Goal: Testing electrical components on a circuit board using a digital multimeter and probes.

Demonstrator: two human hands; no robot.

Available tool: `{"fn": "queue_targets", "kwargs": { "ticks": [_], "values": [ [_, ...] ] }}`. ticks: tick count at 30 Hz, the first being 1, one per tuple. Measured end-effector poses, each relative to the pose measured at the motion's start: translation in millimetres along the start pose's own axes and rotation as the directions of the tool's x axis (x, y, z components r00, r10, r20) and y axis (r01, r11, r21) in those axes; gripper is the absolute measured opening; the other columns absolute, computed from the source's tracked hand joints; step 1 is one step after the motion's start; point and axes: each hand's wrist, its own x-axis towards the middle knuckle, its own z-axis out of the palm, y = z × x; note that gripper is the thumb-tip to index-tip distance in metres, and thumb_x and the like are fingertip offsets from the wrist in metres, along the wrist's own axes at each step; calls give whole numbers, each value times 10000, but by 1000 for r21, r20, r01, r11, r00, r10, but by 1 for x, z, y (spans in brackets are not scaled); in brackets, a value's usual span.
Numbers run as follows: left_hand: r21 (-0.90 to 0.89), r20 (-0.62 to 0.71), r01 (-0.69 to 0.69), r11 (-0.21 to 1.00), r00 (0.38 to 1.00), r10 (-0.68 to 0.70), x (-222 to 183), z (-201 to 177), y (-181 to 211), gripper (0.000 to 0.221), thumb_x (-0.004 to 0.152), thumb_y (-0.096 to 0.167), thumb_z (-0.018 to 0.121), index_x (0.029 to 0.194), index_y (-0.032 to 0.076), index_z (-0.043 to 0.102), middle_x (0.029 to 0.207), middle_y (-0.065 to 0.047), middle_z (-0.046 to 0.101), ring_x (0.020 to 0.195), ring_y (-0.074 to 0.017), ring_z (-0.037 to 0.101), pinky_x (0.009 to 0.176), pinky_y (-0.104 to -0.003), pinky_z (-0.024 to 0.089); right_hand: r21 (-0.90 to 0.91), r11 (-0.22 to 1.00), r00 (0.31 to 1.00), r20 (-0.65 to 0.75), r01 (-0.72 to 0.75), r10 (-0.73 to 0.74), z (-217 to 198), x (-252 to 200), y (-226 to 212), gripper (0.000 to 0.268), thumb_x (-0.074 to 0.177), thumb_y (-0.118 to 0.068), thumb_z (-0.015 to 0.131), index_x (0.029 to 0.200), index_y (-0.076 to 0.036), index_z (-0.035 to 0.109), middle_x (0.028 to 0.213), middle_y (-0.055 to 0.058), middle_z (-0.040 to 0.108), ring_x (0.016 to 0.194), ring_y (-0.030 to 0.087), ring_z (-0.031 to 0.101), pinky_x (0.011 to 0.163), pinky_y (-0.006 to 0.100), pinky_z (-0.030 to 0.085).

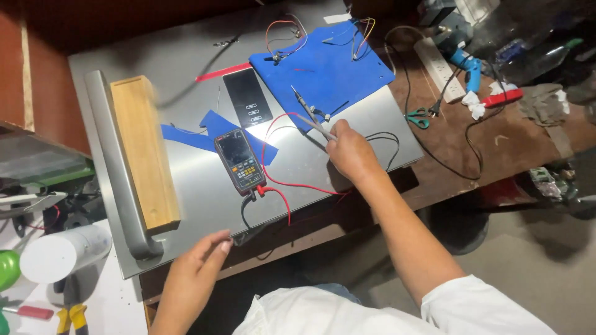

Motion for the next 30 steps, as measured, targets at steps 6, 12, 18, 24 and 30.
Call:
{"fn": "queue_targets", "kwargs": {
  "ticks": [6,12,18,24,30],
  "values": [
    [104,-326,-150,983,929,176,86,5,73,612,1171,462,659,1641,75,715,1465,-240,841,1412,-459,766,1193,-646,582,-151,979,989,-43,134,-142,-21,27,-9,369,1147,-356,739,1321,-31,735,1107,240,862,1119,447,860,974,598,680],
    [315,-410,-33,948,897,168,133,44,125,1091,1075,583,810,1770,-144,388,1419,-385,723,1250,-561,797,993,-718,648,-192,940,958,114,282,-264,-36,31,-19,436,1169,-351,687,1358,22,809,1161,293,875,1193,483,842,1058,625,650],
    [283,-427,-18,959,893,143,142,50,131,1287,991,502,961,1785,-228,258,1354,-422,664,1175,-611,783,867,-773,662,204,932,952,2,299,-306,-29,16,37,372,1229,-385,635,1192,-46,785,891,230,822,933,425,837,895,565,653],
    [-64,-366,-94,994,928,64,106,40,113,1273,874,527,986,1769,-152,387,1406,-371,675,1322,-570,740,1032,-749,595,672,656,932,-155,343,-328,-26,-25,103,269,1263,-264,608,1111,-75,725,743,120,743,648,210,694,690,375,617],
    [-856,-125,-148,496,989,80,34,40,52,662,910,291,870,1482,-9,724,986,-109,632,893,-205,665,650,-362,613,932,162,891,-243,324,-384,-52,-95,158,216,1216,-251,699,1285,-48,666,918,180,703,641,198,664,699,384,611]
  ]
}}
